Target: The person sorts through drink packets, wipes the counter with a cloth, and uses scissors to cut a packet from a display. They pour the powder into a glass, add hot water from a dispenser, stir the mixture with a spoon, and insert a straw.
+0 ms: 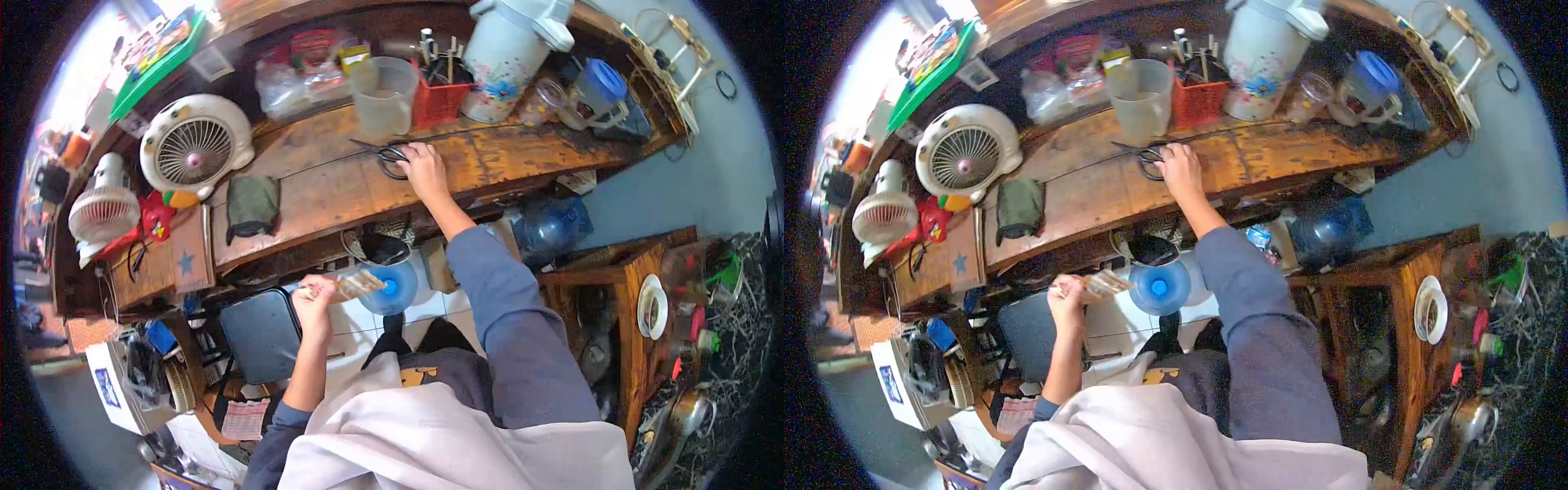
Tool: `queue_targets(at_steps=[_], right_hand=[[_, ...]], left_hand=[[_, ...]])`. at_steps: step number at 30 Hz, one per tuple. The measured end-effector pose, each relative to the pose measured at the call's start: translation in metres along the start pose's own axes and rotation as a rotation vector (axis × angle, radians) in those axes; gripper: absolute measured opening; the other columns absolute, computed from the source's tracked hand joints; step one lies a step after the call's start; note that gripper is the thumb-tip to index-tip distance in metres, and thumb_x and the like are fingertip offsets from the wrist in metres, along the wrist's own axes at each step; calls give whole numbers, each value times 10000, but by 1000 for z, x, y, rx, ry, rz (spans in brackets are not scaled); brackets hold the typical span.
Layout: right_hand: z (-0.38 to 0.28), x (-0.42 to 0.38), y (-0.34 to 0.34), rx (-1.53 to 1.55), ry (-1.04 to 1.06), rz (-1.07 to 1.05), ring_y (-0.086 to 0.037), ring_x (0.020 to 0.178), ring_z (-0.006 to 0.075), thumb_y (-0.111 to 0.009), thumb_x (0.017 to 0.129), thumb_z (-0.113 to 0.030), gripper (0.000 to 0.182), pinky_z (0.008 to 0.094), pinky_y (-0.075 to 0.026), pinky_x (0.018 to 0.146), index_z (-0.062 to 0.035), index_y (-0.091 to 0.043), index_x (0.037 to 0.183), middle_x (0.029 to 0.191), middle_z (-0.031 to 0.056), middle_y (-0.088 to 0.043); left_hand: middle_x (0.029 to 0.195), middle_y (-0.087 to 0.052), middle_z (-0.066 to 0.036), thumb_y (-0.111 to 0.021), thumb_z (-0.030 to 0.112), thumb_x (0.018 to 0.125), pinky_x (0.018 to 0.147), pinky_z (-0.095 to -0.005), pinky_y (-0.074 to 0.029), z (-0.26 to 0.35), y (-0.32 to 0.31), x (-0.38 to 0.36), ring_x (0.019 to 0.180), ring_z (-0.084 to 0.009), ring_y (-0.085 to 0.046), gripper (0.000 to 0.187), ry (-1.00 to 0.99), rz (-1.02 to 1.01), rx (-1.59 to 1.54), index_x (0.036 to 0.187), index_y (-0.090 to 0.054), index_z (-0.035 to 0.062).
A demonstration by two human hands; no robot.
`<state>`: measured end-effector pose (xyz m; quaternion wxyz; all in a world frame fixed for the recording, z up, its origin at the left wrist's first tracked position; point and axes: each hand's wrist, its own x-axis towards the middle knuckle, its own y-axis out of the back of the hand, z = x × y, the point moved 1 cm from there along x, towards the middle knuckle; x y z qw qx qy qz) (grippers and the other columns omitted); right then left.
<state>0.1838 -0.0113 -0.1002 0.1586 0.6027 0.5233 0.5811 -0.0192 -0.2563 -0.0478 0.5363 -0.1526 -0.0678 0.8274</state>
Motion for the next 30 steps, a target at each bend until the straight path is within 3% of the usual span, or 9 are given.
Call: queue_targets(at_steps=[6,8,10,16,18,21,23,26,30], right_hand=[[58,-57,109,36,-33,238,-555,813,233,-663,683,-163,123,362,-426,726,-66,-629,752,936,54,-595],[116,-79,137,112,-192,377,-567,765,233,-651,699,-143,102,348,-431,699,-86,-640,783,870,56,-614],[177,-97,184,-4,-364,319,-574,731,248,-647,708,-120,97,353,-435,692,-104,-651,803,801,69,-624],[363,-29,271,-144,-532,555,-521,950,279,-548,749,-28,247,371,-421,831,-45,-581,994,1049,130,-529],[432,9,281,-150,-393,437,-536,934,308,-521,773,-52,205,387,-426,824,-34,-596,963,1012,153,-551],[512,60,278,-243,-465,248,-550,902,334,-475,791,-81,203,393,-432,812,-29,-623,921,955,165,-582],[548,80,269,-432,-614,17,-574,869,327,-443,800,-109,231,409,-447,764,-40,-648,882,915,159,-607],[571,98,258,-577,-871,-286,-542,1007,289,-488,818,-254,252,466,-345,844,-92,-659,907,1044,129,-600],[623,105,230,-532,-939,-302,-529,1025,306,-546,792,-418,338,468,-292,877,-143,-638,966,1044,115,-603]], left_hand=[[733,-568,-56,-672,56,676,766,-308,-440,-1,-72,34,732,-154,-547,90,-90,-144,-58,670,-586,32],[712,-566,-54,-702,81,662,781,-333,-446,-10,-103,35,729,-165,-549,114,-105,-230,-49,686,-604,29],[717,-573,-56,-718,95,652,773,-324,-444,-20,-135,31,727,-167,-551,132,-93,-303,-31,695,-611,29],[707,-563,-36,-672,68,705,572,-236,-453,-51,-249,3,653,-100,-549,120,-31,-263,29,730,-566,18],[700,-562,-31,-663,58,712,592,-234,-451,-62,-291,-3,646,-91,-544,112,42,-213,11,729,-558,19],[714,-586,-43,-668,41,691,620,-235,-448,-77,-344,-8,649,-98,-543,91,-28,-270,53,721,-585,20],[735,-606,-66,-683,21,656,652,-247,-444,-76,-372,-9,671,-111,-537,86,-56,-346,54,702,-610,20],[731,-603,-66,-689,4,641,662,-259,-444,-69,-394,-10,682,-117,-536,100,-168,-367,89,699,-609,17],[721,-607,-57,-681,-3,659,638,-238,-454,-70,-393,-19,667,-108,-544,92,-119,-273,104,708,-609,26]])
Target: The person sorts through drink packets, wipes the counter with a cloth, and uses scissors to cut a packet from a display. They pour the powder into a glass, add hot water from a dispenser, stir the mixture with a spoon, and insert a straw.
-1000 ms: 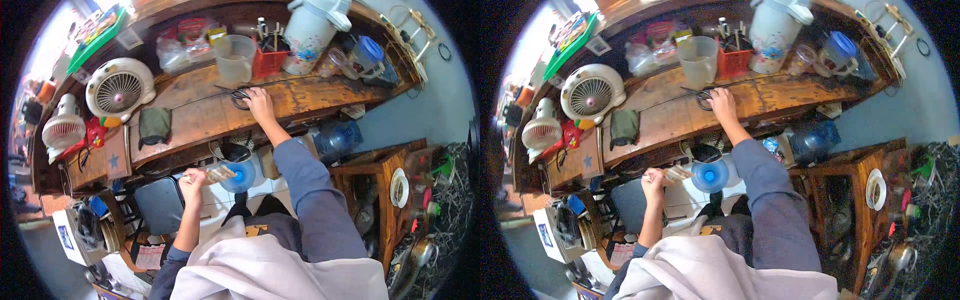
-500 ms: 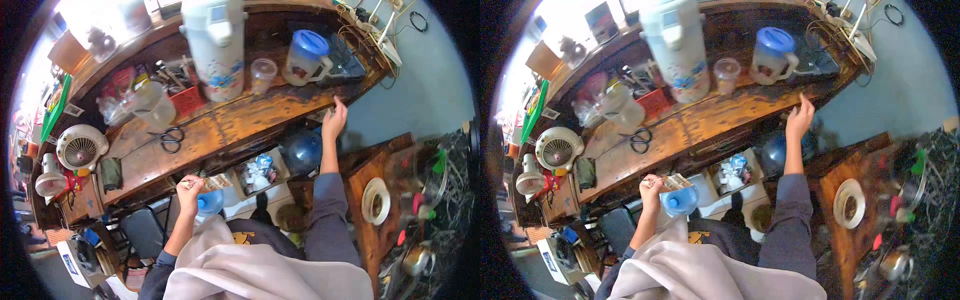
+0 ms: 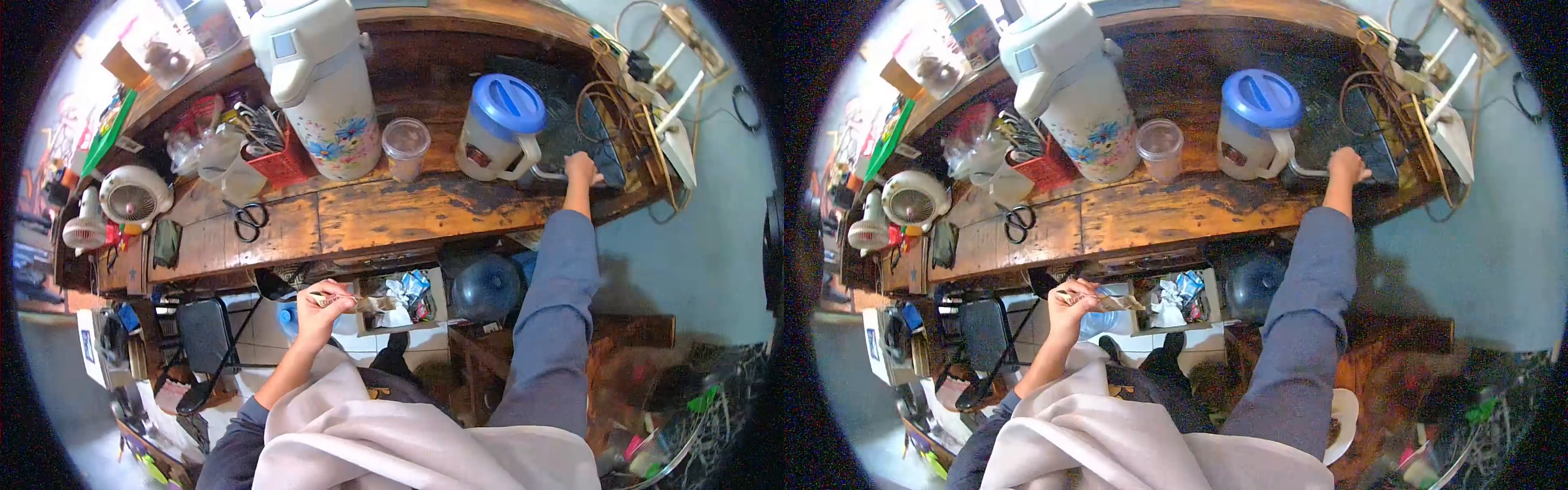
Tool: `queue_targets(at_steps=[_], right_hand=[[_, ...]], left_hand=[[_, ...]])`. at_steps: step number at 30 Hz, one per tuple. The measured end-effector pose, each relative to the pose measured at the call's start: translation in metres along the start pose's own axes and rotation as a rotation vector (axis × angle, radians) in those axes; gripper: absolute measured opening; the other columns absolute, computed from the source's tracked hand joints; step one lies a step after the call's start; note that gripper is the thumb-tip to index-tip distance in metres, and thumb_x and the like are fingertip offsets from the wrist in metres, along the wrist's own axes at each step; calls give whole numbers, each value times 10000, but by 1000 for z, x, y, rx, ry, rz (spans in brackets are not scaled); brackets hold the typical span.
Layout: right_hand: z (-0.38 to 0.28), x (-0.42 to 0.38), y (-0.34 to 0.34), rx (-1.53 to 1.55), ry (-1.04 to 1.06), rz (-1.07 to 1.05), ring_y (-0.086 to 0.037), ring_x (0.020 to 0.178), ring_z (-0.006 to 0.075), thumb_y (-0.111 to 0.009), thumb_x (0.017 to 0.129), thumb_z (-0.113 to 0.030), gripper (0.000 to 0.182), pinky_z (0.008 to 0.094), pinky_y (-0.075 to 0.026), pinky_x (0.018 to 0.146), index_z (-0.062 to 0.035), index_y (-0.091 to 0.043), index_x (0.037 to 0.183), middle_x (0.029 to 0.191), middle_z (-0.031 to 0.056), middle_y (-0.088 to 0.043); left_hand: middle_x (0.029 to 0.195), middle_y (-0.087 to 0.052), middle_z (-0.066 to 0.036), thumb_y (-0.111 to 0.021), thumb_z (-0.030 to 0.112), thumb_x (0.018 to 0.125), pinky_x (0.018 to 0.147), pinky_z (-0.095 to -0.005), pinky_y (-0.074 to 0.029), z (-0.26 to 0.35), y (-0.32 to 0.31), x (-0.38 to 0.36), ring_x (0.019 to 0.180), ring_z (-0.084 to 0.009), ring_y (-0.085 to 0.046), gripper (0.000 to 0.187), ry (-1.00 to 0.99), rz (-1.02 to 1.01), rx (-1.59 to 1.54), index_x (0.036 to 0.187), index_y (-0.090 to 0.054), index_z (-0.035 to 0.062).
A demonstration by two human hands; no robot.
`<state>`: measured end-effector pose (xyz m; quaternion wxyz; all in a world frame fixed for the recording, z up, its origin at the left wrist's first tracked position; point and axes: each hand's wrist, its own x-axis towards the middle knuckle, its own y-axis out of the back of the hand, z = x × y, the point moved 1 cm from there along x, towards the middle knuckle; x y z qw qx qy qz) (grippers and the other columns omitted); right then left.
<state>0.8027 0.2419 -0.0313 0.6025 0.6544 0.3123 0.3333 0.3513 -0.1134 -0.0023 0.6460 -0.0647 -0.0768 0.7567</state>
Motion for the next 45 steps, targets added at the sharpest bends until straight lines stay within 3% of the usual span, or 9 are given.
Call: queue_targets(at_steps=[8,23,26,29,30,32,35,36,45], right_hand=[[6,-34,21,335,34,335,-624,765,270,-572,792,-339,257,390,-419,706,-107,-679,762,804,131,-647],[54,-73,2,1566,445,414,-506,880,239,-482,860,-141,249,385,-525,734,45,-466,1025,963,147,-497],[47,-188,32,1628,140,353,-473,1005,251,-469,868,-140,301,371,-449,734,41,-473,1108,1103,136,-502],[64,-261,-3,2356,-73,-246,-434,709,152,-502,867,-325,273,289,-335,593,-54,-516,845,757,14,-491],[70,-281,-25,2494,240,-862,-401,643,144,-501,857,-335,285,293,-334,597,-67,-484,765,681,2,-451],[53,-333,-47,2462,-146,-1306,-392,657,161,-472,876,-138,93,286,-352,596,-73,-497,813,703,32,-438],[9,-447,-20,2058,-421,-1065,-437,691,154,-391,913,-209,189,224,-373,537,-41,-475,892,751,39,-466],[-13,-480,-10,2364,-455,-1560,-426,647,99,-402,916,-253,185,210,-341,493,-86,-463,864,701,-18,-443],[-316,-659,16,1275,595,-340,-421,597,89,-448,887,-212,192,224,-364,464,-21,-461,868,687,15,-430]], left_hand=[[737,-618,-59,-693,26,669,649,-240,-459,6,21,-21,661,-107,-569,118,-33,156,-44,746,-603,17],[754,-629,-63,-661,35,704,661,-237,-460,20,42,-30,705,-109,-578,79,8,243,8,747,-602,6],[735,-611,-45,-684,65,675,697,-244,-455,25,57,-32,716,-108,-567,103,5,270,-54,709,-595,26],[738,-612,-49,-681,52,680,666,-232,-445,37,90,-37,705,-101,-561,100,-50,310,-109,722,-595,24],[737,-611,-48,-678,49,683,660,-231,-443,39,105,-37,701,-100,-560,97,-83,322,-125,728,-595,24],[732,-612,-40,-676,60,689,654,-229,-443,40,144,-36,681,-94,-560,106,-114,392,-105,744,-591,29],[733,-618,-39,-680,88,694,650,-229,-447,47,209,-35,672,-91,-562,121,-149,477,-121,756,-589,38],[734,-616,-31,-679,101,700,637,-232,-452,46,236,-33,657,-86,-558,127,-156,497,-77,760,-585,40],[738,-618,-25,-649,32,723,614,-197,-427,71,444,-13,668,-67,-547,60,-126,392,-4,762,-607,12]])
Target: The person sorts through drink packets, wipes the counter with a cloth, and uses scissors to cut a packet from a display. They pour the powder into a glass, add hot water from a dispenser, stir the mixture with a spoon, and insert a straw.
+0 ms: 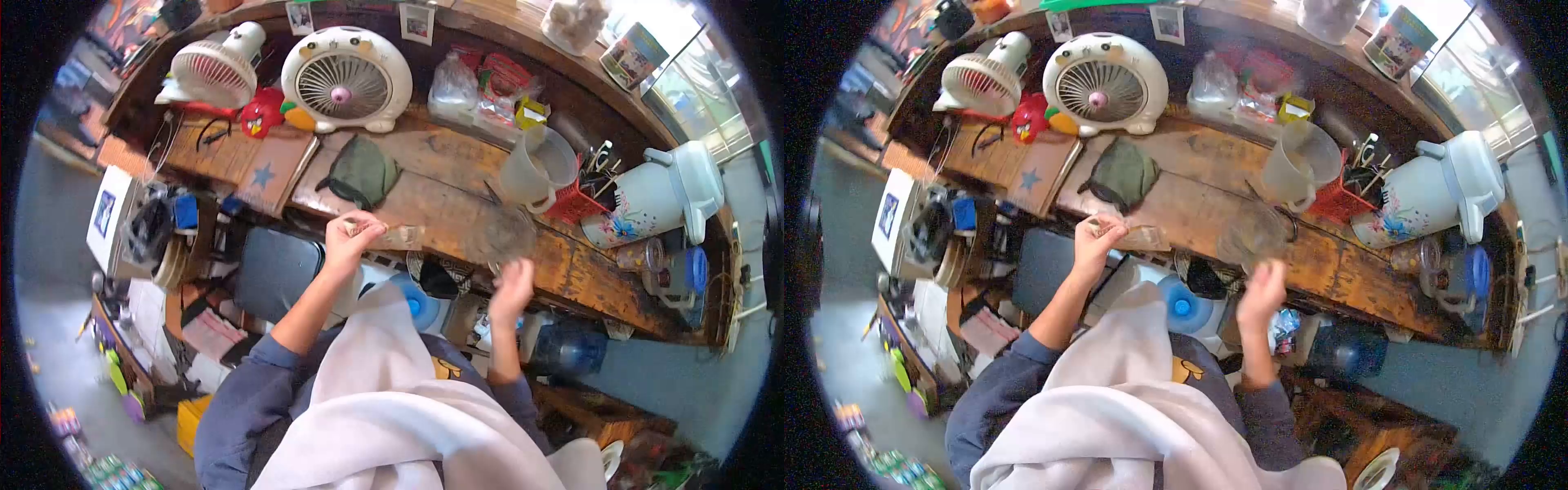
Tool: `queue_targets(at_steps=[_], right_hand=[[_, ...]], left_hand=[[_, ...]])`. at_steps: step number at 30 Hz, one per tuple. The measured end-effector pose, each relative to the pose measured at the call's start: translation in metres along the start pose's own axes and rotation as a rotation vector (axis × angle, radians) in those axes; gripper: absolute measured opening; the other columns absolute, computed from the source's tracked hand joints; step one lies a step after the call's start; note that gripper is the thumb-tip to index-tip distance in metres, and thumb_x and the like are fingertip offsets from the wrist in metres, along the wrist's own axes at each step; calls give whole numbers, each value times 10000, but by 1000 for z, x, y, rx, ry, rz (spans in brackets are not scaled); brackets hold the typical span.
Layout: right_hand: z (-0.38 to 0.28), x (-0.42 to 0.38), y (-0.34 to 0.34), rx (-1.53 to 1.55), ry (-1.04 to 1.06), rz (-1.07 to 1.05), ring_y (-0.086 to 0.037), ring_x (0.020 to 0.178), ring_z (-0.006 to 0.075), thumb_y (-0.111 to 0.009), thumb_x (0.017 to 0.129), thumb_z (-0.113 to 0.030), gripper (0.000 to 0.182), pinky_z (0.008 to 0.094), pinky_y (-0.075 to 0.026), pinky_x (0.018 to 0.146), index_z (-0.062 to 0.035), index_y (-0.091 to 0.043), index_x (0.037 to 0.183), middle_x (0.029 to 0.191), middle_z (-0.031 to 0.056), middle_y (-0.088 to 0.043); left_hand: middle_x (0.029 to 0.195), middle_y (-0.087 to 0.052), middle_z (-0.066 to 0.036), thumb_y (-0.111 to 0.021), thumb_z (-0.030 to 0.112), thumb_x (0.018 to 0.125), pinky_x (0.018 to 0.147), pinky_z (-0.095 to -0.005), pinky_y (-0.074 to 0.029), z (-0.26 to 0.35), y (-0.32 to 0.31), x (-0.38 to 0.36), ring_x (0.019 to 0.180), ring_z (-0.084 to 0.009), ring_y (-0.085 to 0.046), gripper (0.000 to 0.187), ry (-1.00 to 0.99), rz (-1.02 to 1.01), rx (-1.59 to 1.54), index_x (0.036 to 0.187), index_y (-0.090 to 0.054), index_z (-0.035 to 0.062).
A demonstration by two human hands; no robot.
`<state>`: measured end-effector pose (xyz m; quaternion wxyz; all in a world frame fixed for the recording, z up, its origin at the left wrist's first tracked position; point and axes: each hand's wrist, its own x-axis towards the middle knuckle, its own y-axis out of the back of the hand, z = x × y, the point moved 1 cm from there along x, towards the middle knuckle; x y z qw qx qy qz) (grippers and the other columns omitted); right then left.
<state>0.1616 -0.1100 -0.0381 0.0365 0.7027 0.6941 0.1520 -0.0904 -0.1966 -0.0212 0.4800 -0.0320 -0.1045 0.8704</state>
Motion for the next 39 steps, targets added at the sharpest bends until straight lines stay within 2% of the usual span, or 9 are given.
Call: queue_targets(at_steps=[3,6,15,17,21,26,33,35,39], right_hand=[[-2,25,-70,-69,137,12,-471,660,241,-431,883,-168,184,348,-394,639,10,-465,852,716,132,-481],[8,35,-100,-217,256,55,-469,588,134,-409,916,-248,246,261,-435,516,-11,-464,881,705,58,-470],[23,38,-106,-391,251,138,-515,631,206,-412,911,-219,236,296,-445,561,6,-474,879,746,117,-500],[14,37,-100,-407,167,56,-493,765,324,-449,881,-201,217,385,-396,689,7,-491,925,806,152,-528],[-36,12,-99,-628,534,363,-513,766,274,-475,868,-222,252,366,-411,703,-8,-492,999,857,104,-542],[-37,-20,-123,278,-11,-102,-512,756,88,-502,864,-107,209,232,-469,607,-7,-472,1045,904,48,-525],[-30,-4,-128,247,-23,121,-534,668,97,-522,845,-62,177,212,-504,535,17,-483,1000,928,72,-510],[-30,0,-130,296,-62,182,-545,677,115,-546,831,-55,191,239,-503,570,27,-490,994,890,75,-521],[-45,14,-121,-112,276,351,-578,738,157,-546,832,-70,184,259,-492,575,25,-538,989,886,95,-569]], left_hand=[[743,-622,-36,-650,27,726,624,-203,-434,6,30,23,672,-67,-549,65,33,-67,8,770,-606,7],[748,-628,-40,-646,24,733,633,-204,-440,4,42,39,682,-66,-555,64,50,-161,-1,780,-608,5],[754,-630,-39,-648,34,739,628,-202,-437,15,21,55,677,-60,-547,69,184,-344,-117,782,-609,-4],[748,-628,-37,-647,39,741,625,-201,-434,17,16,58,677,-57,-541,65,183,-400,-89,776,-610,-2],[713,-618,-21,-660,51,731,586,-196,-428,7,2,68,640,-52,-529,78,191,-408,-113,764,-617,-5],[708,-604,-15,-674,90,725,573,-203,-423,3,-22,69,647,-49,-514,130,171,-483,12,785,-607,-4],[802,-578,-95,-611,109,770,653,-292,-444,-11,-40,62,721,-156,-551,281,-233,-171,243,998,-488,0],[858,-565,-84,-583,73,784,694,-267,-431,-10,-48,61,774,-127,-532,210,-173,-143,199,956,-496,-10],[830,-563,-126,-582,55,755,634,-311,-451,3,-63,76,709,-265,-571,146,-404,-73,444,889,-587,-5]])
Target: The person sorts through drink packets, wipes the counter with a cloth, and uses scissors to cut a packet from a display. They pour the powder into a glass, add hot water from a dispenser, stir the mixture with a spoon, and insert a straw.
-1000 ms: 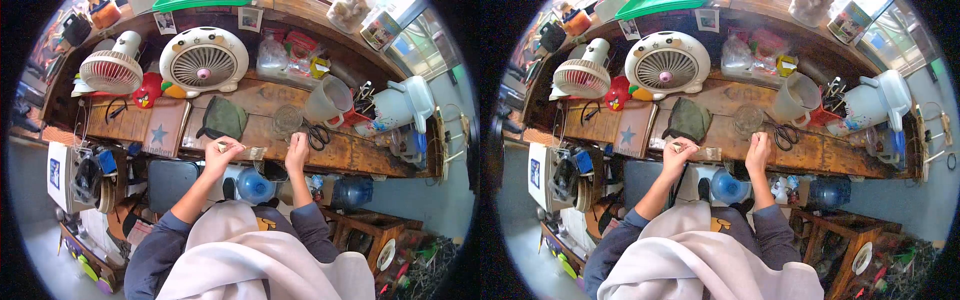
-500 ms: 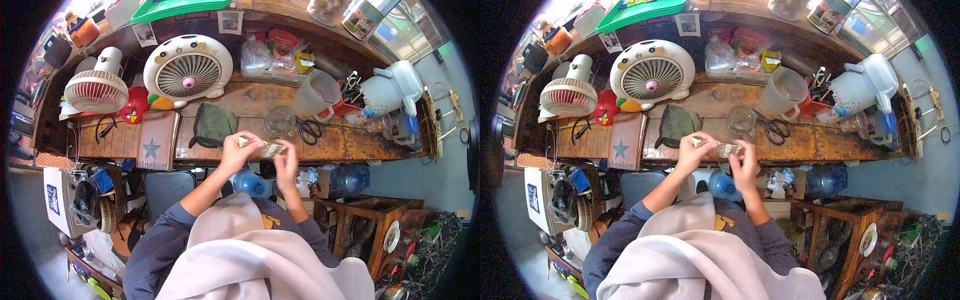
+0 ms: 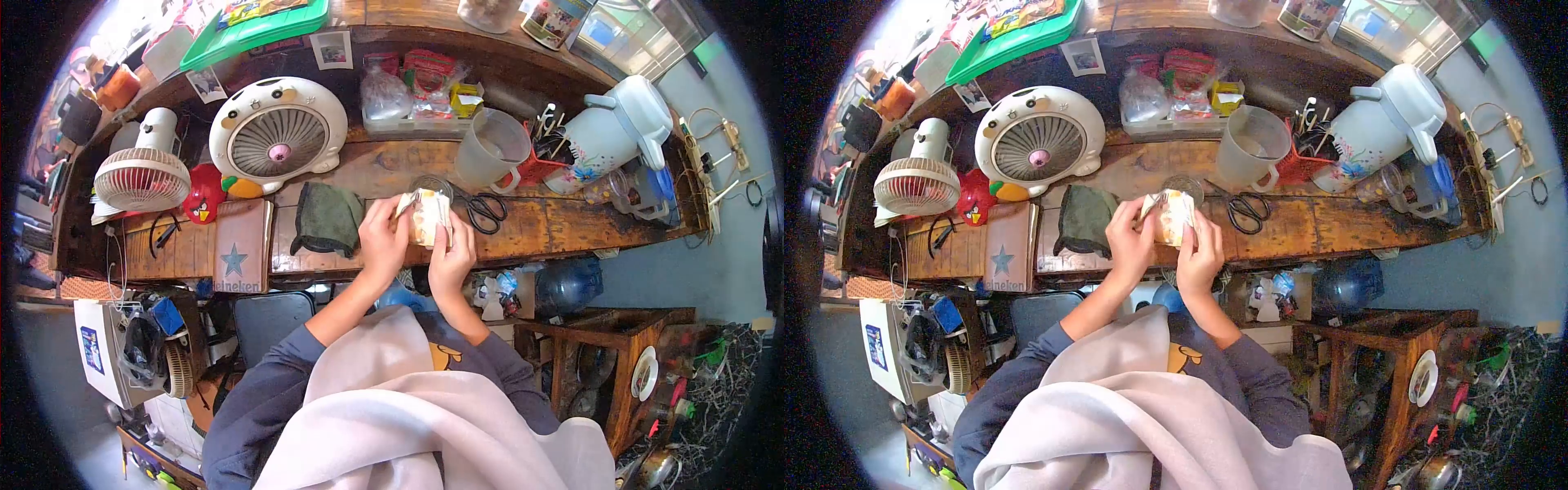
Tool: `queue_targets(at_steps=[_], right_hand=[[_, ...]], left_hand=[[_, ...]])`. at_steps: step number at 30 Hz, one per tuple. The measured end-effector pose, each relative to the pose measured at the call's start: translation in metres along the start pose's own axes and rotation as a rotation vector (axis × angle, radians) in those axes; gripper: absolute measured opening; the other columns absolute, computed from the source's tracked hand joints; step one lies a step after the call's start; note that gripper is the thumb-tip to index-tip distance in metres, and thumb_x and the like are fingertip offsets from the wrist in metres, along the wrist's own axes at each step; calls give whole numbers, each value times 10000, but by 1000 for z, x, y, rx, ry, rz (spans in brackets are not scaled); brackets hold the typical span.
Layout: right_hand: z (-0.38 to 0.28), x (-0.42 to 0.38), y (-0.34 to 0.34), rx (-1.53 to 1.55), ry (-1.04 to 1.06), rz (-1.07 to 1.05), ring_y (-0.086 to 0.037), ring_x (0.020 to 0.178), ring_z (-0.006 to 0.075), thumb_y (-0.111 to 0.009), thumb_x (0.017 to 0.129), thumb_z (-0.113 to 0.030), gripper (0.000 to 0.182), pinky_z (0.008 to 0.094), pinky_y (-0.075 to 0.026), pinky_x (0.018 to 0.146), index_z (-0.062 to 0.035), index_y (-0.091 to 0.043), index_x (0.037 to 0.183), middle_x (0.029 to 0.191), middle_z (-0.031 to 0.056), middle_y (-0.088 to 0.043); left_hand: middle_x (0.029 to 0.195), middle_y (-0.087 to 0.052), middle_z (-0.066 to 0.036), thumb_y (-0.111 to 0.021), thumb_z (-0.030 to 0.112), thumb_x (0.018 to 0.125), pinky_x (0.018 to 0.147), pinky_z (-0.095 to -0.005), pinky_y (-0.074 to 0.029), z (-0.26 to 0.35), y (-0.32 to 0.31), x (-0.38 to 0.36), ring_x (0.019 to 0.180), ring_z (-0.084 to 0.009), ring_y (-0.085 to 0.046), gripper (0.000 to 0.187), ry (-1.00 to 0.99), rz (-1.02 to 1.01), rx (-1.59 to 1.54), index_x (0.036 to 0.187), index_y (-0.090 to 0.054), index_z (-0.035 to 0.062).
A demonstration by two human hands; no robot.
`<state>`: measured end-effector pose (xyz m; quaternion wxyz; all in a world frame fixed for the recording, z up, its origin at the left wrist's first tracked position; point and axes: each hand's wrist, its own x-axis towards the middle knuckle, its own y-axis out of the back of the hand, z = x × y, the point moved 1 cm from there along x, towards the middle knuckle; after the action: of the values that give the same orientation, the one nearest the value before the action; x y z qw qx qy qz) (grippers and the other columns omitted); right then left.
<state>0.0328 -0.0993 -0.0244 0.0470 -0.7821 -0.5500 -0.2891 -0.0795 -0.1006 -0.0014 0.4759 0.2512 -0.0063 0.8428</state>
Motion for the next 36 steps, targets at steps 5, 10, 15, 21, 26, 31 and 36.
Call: queue_targets(at_steps=[5,10,15,21,26,31,36], right_hand=[[-16,35,8,-240,66,-214,-550,707,289,-578,741,-16,143,356,-448,638,-2,-641,869,804,145,-540],[-24,79,-8,-541,-22,-537,-579,716,383,-478,718,-9,149,437,-463,642,54,-611,744,735,267,-566],[-17,108,-18,-673,-195,-712,-568,792,412,-614,632,-26,134,435,-471,692,77,-593,715,763,300,-557],[-12,107,-22,-663,-99,-707,-576,790,405,-583,659,-35,132,428,-477,694,78,-594,725,766,287,-571],[-9,116,-27,-737,-37,-744,-603,749,367,-551,697,-73,152,416,-481,672,60,-614,734,724,266,-586],[-8,135,-5,-559,-127,-1273,-614,748,250,-578,771,-244,253,344,-462,712,0,-644,765,754,172,-624],[8,123,13,-433,317,-1173,-553,935,248,-605,745,-243,227,348,-415,816,-22,-649,776,964,154,-588]], left_hand=[[770,-581,-130,-579,50,693,616,-344,-483,21,-13,48,713,-277,-602,75,-164,-364,504,726,-640,22],[700,-609,-150,-594,94,642,608,-368,-495,17,-50,86,658,-301,-610,58,-494,-790,910,637,-622,44],[638,-610,-142,-576,161,644,663,-383,-471,-3,-66,104,666,-288,-615,108,-727,-917,882,606,-609,66],[763,-602,-146,-593,242,646,770,-419,-371,-10,-51,124,796,-290,-556,201,-673,-1287,517,700,-634,53],[1004,-544,-95,-589,288,738,867,-404,-319,-14,-27,117,1035,-276,-422,295,-597,-1456,381,908,-632,52],[929,-564,-149,-592,243,768,762,-367,-424,-16,-25,116,887,-326,-545,273,-459,-1320,346,964,-593,53],[905,-585,-128,-610,226,743,758,-400,-421,-17,-23,105,889,-313,-549,218,-535,-1062,248,873,-592,53]])
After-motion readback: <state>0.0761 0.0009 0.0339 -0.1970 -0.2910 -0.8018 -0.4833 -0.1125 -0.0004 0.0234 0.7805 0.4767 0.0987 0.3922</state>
